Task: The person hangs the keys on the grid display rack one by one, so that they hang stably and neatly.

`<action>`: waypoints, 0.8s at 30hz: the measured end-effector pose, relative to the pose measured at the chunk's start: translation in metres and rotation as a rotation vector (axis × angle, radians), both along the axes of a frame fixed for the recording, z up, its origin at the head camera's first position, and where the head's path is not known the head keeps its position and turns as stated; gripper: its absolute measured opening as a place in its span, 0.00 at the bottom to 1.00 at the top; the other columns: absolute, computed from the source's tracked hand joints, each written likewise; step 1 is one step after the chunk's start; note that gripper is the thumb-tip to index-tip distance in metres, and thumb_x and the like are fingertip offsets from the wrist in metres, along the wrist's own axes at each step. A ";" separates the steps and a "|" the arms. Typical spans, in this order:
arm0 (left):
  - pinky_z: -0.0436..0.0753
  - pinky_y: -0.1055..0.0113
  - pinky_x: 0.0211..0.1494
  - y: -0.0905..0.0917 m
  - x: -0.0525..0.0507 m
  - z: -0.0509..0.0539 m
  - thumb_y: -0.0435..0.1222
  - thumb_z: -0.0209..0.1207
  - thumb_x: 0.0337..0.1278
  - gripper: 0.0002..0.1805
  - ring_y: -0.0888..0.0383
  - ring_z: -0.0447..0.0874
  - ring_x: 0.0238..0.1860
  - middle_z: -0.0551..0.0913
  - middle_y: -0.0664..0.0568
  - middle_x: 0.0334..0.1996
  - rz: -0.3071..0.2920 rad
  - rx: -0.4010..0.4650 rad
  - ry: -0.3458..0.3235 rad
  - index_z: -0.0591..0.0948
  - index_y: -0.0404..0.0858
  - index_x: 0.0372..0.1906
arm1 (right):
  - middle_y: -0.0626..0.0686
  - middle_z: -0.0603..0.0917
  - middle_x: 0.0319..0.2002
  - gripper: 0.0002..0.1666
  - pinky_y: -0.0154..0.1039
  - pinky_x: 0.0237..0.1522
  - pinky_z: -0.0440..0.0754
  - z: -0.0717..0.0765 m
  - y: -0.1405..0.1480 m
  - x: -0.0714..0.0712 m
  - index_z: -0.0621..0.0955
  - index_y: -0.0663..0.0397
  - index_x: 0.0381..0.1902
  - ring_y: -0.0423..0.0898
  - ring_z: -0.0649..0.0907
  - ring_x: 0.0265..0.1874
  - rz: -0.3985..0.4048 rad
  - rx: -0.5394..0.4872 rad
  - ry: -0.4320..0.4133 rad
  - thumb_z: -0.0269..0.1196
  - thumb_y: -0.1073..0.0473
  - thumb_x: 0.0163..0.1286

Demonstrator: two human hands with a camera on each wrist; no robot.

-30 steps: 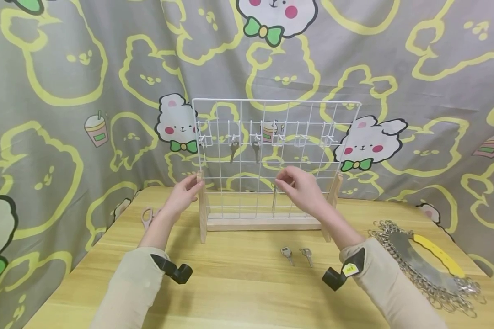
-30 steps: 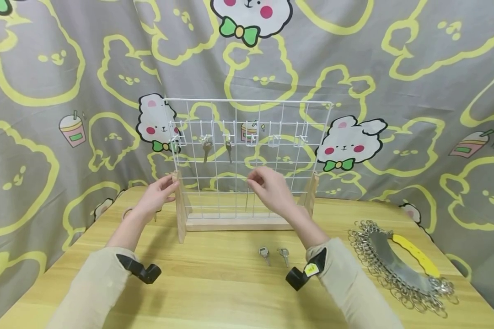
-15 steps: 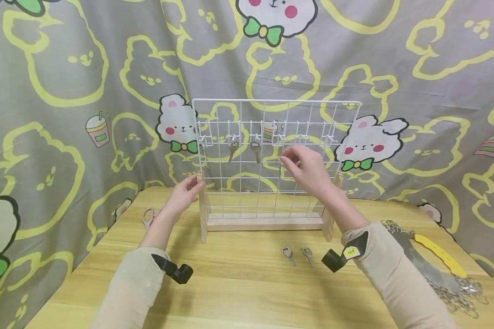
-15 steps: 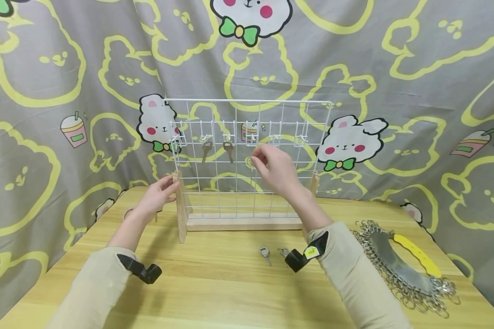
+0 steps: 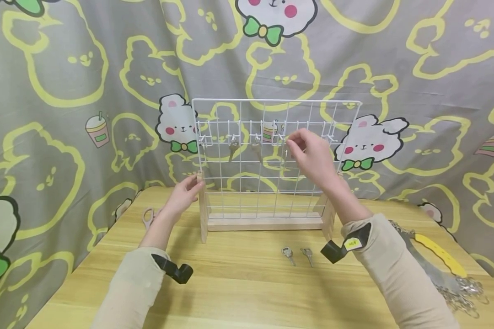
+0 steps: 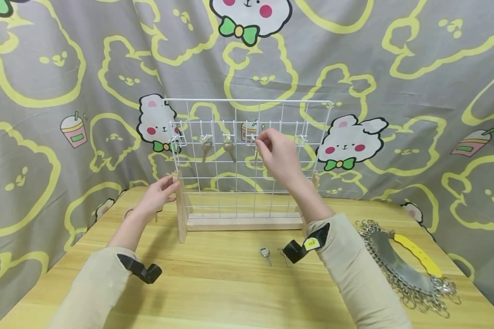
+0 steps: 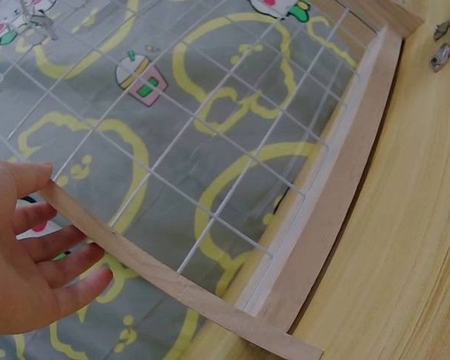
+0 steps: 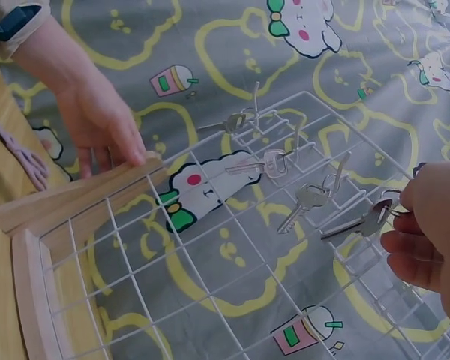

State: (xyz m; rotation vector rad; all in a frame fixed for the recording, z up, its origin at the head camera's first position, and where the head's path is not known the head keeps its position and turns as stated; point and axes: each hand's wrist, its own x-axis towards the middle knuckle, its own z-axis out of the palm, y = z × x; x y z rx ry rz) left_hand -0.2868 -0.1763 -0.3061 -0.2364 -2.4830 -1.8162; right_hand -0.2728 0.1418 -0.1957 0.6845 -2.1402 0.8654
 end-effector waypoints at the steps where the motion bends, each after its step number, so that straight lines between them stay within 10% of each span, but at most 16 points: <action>1: 0.67 0.50 0.64 0.000 0.000 0.000 0.42 0.47 0.69 0.34 0.42 0.55 0.67 0.55 0.35 0.68 0.000 0.000 0.000 0.50 0.33 0.72 | 0.56 0.81 0.27 0.06 0.37 0.26 0.76 0.001 0.000 0.000 0.78 0.66 0.36 0.46 0.79 0.23 -0.007 -0.005 -0.001 0.58 0.65 0.66; 24: 0.67 0.50 0.64 0.001 0.000 -0.001 0.41 0.47 0.69 0.33 0.41 0.57 0.66 0.57 0.35 0.67 0.005 -0.005 0.007 0.51 0.34 0.71 | 0.58 0.81 0.27 0.07 0.36 0.26 0.75 -0.003 -0.012 -0.010 0.79 0.67 0.36 0.48 0.79 0.23 -0.085 -0.046 0.003 0.57 0.67 0.66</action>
